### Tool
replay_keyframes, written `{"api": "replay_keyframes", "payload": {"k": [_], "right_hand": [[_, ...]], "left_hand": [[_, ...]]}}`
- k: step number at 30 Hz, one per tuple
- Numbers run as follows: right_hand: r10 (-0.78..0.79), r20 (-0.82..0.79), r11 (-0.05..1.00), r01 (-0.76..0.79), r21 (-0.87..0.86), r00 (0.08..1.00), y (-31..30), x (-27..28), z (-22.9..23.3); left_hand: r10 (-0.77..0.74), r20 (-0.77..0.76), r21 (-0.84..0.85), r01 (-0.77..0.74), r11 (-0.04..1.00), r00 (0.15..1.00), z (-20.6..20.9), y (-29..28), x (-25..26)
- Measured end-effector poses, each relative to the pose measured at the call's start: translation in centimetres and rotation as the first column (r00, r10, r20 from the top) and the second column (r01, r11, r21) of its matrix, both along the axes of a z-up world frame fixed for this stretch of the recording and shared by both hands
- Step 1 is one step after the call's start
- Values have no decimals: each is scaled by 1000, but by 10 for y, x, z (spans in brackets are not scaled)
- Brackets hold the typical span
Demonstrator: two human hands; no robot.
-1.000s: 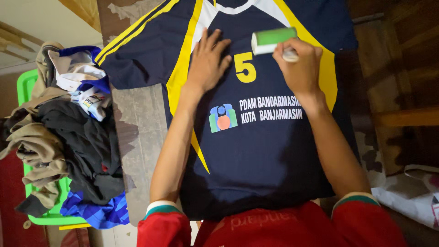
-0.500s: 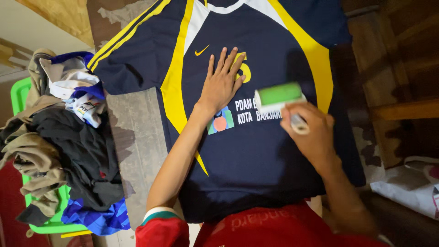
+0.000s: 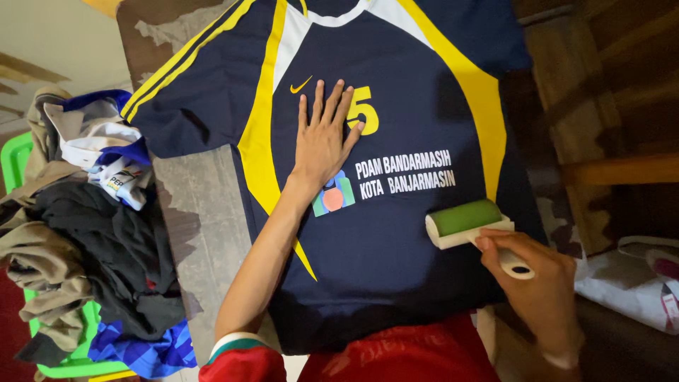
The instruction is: The person uses a lint roller to remove lint and debris from a dark blue and yellow sports jersey laid flat on a table. The person repeatedly rolls the adhesive roller over the front and sleeves of the jersey.
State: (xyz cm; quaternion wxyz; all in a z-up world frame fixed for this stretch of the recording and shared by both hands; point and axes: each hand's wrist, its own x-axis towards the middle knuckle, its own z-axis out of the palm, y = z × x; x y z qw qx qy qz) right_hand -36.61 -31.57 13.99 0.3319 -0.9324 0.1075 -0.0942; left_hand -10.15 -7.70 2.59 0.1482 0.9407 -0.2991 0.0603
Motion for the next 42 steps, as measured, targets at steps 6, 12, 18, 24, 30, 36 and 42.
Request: {"api": "replay_keyframes", "payload": {"k": [6, 12, 18, 24, 30, 36, 42], "right_hand": [[9, 52, 999, -12, 52, 999, 0, 42, -10], [84, 135, 996, -88, 28, 987, -8, 108, -18], [85, 224, 987, -113, 113, 971, -18, 181, -45], [-119, 495, 674, -296, 677, 861, -40, 216, -120], [-316, 421, 243, -356, 902, 850, -89, 220, -181], [-325, 403, 331, -296, 896, 856, -138, 165, -201], [-342, 351, 428, -189, 884, 872, -175, 104, -180]], "left_hand": [[-2, 9, -23, 2, 1000, 1000, 2, 0, 0], [10, -9, -21, -10, 1000, 1000, 0, 2, -1], [20, 8, -16, -19, 1000, 1000, 1, 2, -3], [142, -20, -56, -143, 988, 990, 2, -3, -4], [94, 53, -5, -94, 996, 994, -7, -13, -7], [31, 26, 25, -32, 999, 999, -11, -48, -33], [-50, -41, -84, 46, 995, 998, -6, -101, -75]]}}
